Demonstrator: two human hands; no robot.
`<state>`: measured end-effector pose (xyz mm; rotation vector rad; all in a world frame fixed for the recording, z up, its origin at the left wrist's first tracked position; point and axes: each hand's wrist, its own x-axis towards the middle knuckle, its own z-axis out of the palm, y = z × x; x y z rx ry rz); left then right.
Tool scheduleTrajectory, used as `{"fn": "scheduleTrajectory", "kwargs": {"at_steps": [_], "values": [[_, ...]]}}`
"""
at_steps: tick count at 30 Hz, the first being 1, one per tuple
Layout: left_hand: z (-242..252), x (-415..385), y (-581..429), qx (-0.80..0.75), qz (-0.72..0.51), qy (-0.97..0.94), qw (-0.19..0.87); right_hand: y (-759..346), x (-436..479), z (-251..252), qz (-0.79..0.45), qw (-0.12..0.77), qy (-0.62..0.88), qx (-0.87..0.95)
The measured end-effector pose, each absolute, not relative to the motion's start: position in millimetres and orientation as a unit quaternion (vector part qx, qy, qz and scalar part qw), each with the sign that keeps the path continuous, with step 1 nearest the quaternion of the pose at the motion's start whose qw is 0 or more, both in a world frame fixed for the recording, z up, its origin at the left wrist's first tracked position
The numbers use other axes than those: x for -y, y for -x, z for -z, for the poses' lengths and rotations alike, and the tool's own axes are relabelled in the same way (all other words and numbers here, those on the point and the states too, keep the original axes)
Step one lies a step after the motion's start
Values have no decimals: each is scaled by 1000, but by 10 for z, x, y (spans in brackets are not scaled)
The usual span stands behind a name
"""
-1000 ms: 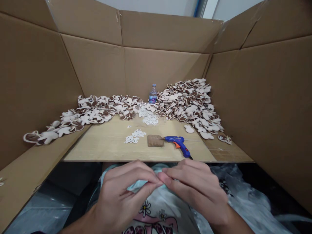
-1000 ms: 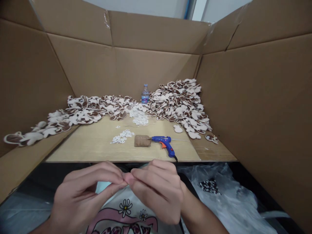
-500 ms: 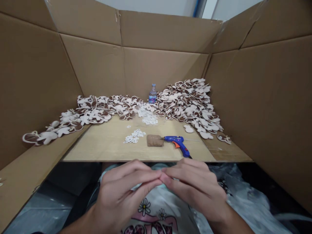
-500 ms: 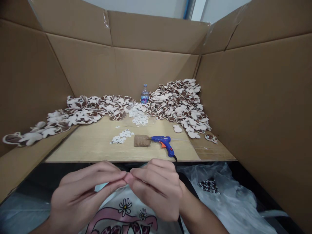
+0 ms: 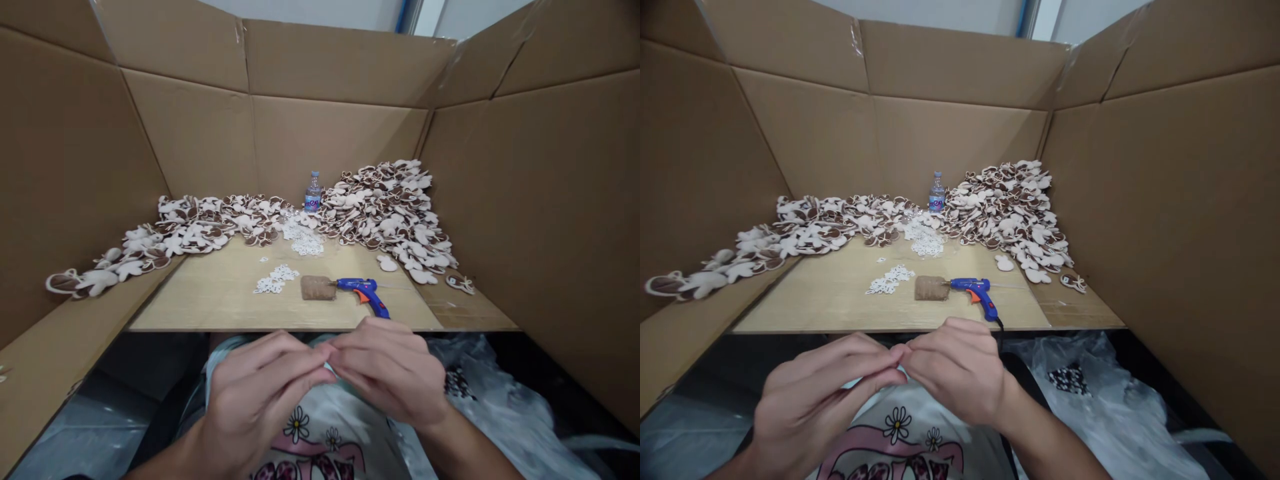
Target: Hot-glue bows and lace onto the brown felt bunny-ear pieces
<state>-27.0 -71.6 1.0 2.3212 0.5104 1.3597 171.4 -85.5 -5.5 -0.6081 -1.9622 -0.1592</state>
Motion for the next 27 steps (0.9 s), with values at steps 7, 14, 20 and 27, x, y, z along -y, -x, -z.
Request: {"fn": "scheduleTrajectory", "kwargs": {"at_steps": [7,14,20,27], "values": [[-64,689,213,-197,-470,-830,227,-1714,812,151,119,508,252,815],[-97,497,538,-399,-387,-797,237,-1772,715,120,111,492,256,825],[387,447,1340,-653,-213,-710,159,-1827,686,56,92,451,291,839],[1293,364,2014,-787,-43,-614,44,-1903,657,36,118,393,317,855]]}}
